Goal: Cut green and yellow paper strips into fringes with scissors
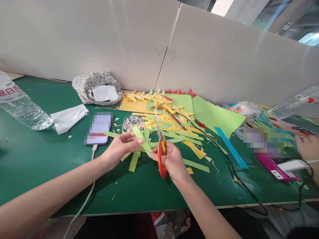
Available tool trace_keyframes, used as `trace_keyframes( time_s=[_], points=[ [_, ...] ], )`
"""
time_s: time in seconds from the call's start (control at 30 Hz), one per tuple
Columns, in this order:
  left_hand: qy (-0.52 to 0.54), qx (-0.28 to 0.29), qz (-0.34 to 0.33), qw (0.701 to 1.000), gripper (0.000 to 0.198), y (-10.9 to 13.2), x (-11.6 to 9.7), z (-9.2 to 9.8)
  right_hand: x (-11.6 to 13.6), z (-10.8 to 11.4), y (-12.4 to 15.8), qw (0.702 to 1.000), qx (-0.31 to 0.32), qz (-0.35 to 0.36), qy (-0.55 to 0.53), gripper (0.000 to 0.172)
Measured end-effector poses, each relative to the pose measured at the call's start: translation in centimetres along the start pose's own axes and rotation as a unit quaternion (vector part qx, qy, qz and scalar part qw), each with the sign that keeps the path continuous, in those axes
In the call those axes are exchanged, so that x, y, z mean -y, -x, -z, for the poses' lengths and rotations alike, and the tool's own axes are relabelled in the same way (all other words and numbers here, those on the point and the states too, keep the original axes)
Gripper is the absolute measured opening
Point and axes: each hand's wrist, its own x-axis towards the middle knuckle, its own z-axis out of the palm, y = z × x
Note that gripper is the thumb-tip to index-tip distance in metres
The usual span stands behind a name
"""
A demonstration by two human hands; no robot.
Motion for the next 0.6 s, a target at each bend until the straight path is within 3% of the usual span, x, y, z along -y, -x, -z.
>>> trace_keyframes(
  time_s=[0.43, 0.6],
  points=[
    [-0.04, 0.014, -0.002, 0.999, 0.018, -0.09, 0.15, 0.12, -0.37, 0.01, -0.14, 1.0, 0.016, -0.001, 0.002, 0.039],
    [-0.048, 0.002, -0.021, 0.999, 0.019, -0.24, 0.14, 0.35, -0.25, 0.55, -0.02, 0.99, 0.006, 0.069, 0.121, 0.034]
  ],
)
